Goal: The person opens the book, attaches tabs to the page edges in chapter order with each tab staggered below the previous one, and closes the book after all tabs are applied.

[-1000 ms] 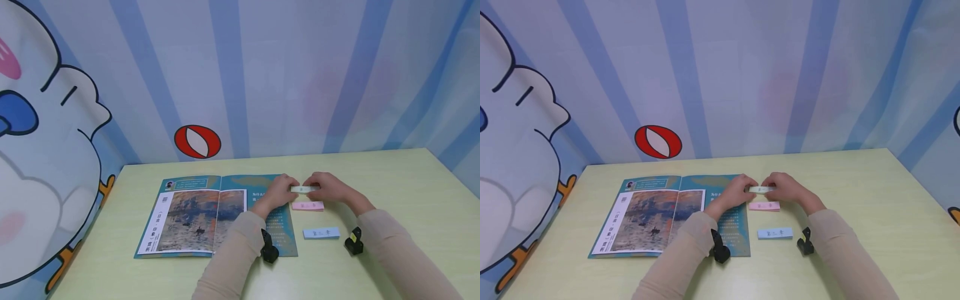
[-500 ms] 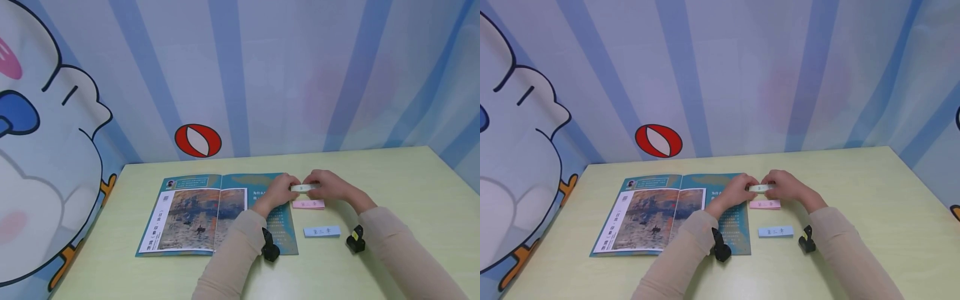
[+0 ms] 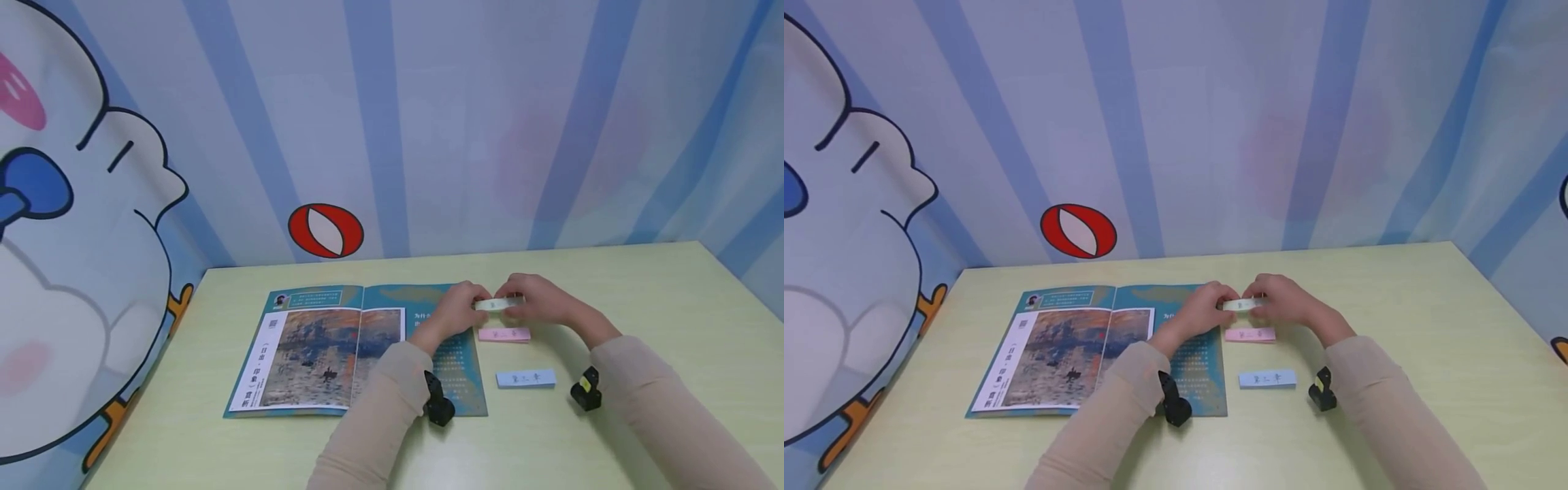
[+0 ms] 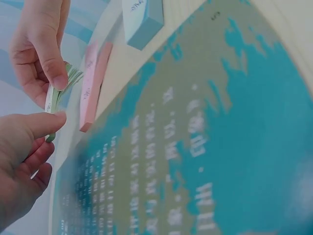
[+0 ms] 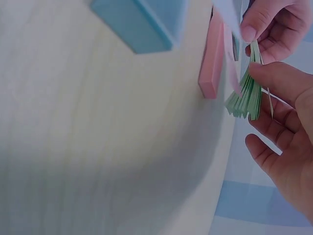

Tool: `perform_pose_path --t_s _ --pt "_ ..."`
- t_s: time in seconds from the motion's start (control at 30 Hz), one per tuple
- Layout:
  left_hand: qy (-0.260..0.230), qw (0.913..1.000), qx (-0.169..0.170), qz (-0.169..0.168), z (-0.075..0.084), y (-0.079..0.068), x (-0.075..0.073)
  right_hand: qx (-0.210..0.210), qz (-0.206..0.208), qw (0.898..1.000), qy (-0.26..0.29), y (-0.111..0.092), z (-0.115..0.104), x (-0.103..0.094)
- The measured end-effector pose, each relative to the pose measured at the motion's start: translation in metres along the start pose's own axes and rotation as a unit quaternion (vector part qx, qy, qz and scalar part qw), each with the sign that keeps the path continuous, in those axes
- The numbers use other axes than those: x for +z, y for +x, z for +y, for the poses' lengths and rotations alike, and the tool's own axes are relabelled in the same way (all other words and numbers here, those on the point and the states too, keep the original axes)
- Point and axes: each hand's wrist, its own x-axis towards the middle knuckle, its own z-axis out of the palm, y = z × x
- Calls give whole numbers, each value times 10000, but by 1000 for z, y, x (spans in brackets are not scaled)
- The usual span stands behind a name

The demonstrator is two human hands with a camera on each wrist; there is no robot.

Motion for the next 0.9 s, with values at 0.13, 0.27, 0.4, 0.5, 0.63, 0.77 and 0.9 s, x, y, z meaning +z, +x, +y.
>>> perform_pose_path --t_s 0.13,0.27,0.4,0.5,0.63,0.77,0.9 --pt "-57 10000 56 58 2 -1 -4 -94 25 9999 -25 -1 -3 -4" --pt "25 9998 189 36 4 -3 -9 -205 42 9998 -55 -3 -6 -7" --pt "108 9994 325 -39 9 -6 -15 -227 24 9997 -89 -6 -12 -12" --pt "63 9992 395 -82 13 -9 -19 -299 63 9995 -123 -10 -17 -16" --pt "59 9985 537 -116 18 -12 -24 -400 136 9990 -152 -14 -25 -20" --pt "141 9977 647 -152 25 -17 -30 -424 92 9989 -152 -17 -32 -23" --pt "222 9969 722 -219 31 -25 -36 -475 61 9987 -143 -22 -41 -25"
